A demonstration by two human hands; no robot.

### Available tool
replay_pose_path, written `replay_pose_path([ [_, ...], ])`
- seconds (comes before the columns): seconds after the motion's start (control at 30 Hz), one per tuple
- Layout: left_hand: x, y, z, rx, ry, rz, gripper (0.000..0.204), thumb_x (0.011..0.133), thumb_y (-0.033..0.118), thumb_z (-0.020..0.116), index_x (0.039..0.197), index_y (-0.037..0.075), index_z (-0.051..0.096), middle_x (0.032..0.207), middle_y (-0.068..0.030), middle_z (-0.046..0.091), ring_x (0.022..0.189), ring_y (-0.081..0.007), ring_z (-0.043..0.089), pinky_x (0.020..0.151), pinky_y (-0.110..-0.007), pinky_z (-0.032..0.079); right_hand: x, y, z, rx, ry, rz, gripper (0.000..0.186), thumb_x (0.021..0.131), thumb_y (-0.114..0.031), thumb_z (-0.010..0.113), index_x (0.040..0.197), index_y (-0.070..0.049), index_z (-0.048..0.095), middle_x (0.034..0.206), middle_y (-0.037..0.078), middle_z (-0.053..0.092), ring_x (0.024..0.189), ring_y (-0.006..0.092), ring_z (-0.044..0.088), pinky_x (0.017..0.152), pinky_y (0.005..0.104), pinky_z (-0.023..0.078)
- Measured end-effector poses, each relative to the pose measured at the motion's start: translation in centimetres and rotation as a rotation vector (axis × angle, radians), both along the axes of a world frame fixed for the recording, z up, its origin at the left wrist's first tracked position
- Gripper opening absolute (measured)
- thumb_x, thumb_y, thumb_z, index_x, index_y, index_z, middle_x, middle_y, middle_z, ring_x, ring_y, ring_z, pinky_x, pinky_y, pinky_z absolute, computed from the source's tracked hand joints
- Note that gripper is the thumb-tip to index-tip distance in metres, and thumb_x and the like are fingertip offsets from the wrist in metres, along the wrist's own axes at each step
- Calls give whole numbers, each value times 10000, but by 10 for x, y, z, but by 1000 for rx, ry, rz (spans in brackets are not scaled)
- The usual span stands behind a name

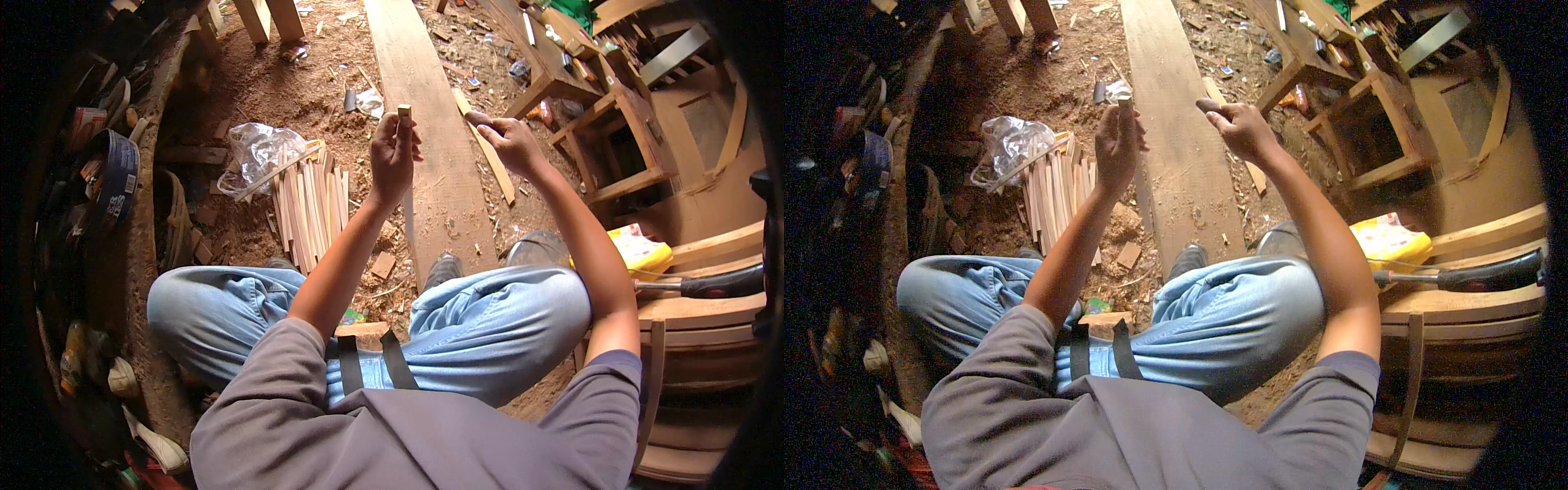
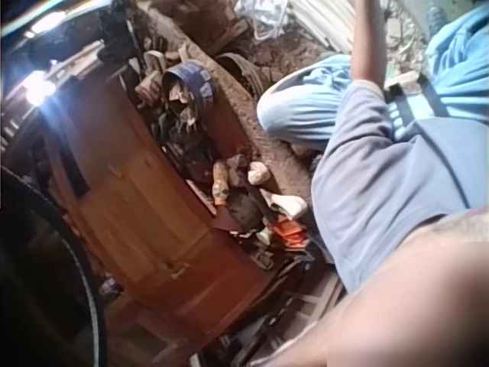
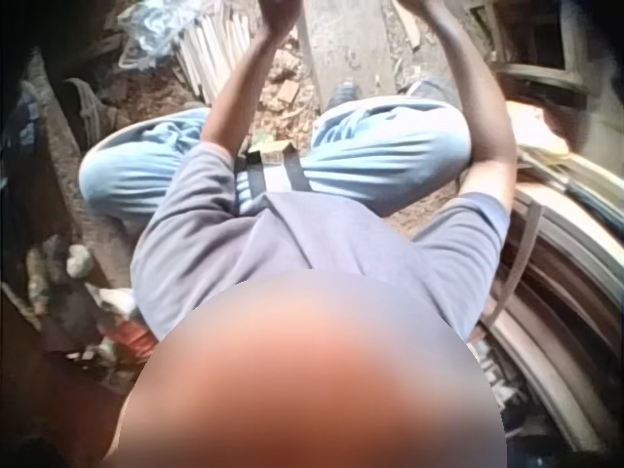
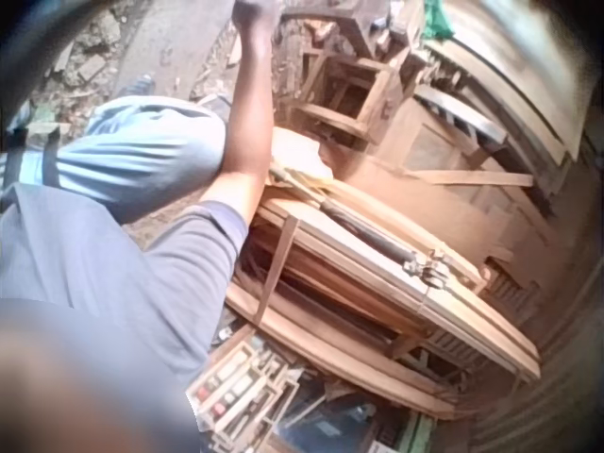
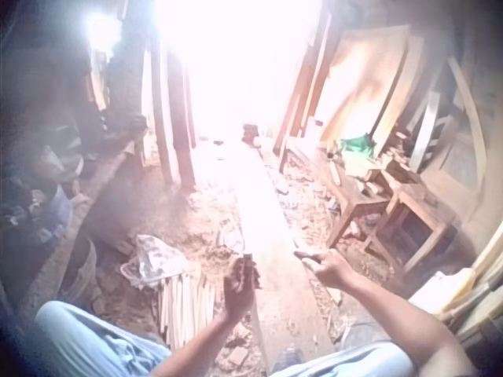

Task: The person sits on the floor and uses a small knife to shave thin strips of wood from slender wooden sticks. They hold each stick with one hand and draw the blade along its length, then place the finished sticks into a pile.

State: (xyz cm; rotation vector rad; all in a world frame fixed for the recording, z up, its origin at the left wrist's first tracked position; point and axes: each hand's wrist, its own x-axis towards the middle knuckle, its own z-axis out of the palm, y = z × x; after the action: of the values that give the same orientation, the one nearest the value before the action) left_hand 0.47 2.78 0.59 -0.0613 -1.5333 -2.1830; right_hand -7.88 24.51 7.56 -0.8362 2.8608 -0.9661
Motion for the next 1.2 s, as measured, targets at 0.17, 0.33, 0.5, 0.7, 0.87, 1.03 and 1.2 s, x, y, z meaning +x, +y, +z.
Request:
replay_pose_path([
  [0.17, 7, -15, 28, 150, -34, -175, 311, 1052, 304, 428, 1090, 34, 579, 694, 2, 510, 548, -97, 482, 491, -263, 459, 25, -35, 53, -105, 148, 113, 261, 988, -222, 604, 1100, -6, 700, 721, 186, 669, 602, 155, 593, 597, 370, 482],
  [0.33, 15, -9, 47, 298, -92, -327, 282, 1033, 255, 447, 1181, 46, 566, 783, -12, 524, 659, -110, 520, 572, -273, 525, 54, -66, 101, -82, 338, 183, 242, 987, -196, 617, 1065, 19, 697, 740, 221, 660, 610, 129, 600, 592, 351, 494],
  [0.5, 27, 0, 56, -46, 8, -419, 237, 1037, 221, 496, 1138, 46, 620, 800, 17, 542, 671, -69, 548, 542, -219, 507, 67, -87, 103, -193, 143, -31, 380, 1013, -230, 601, 1331, -22, 605, 988, 46, 709, 769, 84, 603, 673, 244, 485],
  [0.7, 33, 6, 56, -22, -16, -502, 213, 1034, 234, 552, 1076, 33, 609, 776, 11, 561, 660, -77, 590, 528, -240, 528, 71, -77, 91, -260, 2, 124, 552, 950, -45, 655, 1465, -8, 461, 1335, 72, 638, 824, 54, 613, 724, 221, 503],
  [0.87, 29, 12, 47, 41, -96, -546, 272, 1032, 307, 554, 1035, 40, 605, 784, -24, 617, 651, -101, 612, 541, -263, 527, 62, -64, 91, -269, -91, -6, 556, 932, -14, 662, 1458, -35, 483, 1351, 68, 629, 869, 55, 623, 721, 209, 501],
  [1.03, 19, 10, 34, -156, -136, -639, 351, 1038, 388, 520, 1014, 55, 628, 778, -30, 644, 644, -103, 610, 545, -269, 509, 42, -39, 98, -364, 45, -175, 422, 921, -51, 689, 1332, -38, 597, 1044, 33, 718, 867, 91, 640, 710, 217, 500],
  [1.2, 21, 6, 27, -118, -257, -884, 432, 1061, 435, 436, 1004, 64, 649, 700, 3, 588, 619, -101, 583, 553, -251, 488, 32, -17, 103, -457, -34, -338, 225, 912, -140, 731, 1107, -44, 676, 835, -10, 662, 636, 45, 573, 567, 203, 458],
])
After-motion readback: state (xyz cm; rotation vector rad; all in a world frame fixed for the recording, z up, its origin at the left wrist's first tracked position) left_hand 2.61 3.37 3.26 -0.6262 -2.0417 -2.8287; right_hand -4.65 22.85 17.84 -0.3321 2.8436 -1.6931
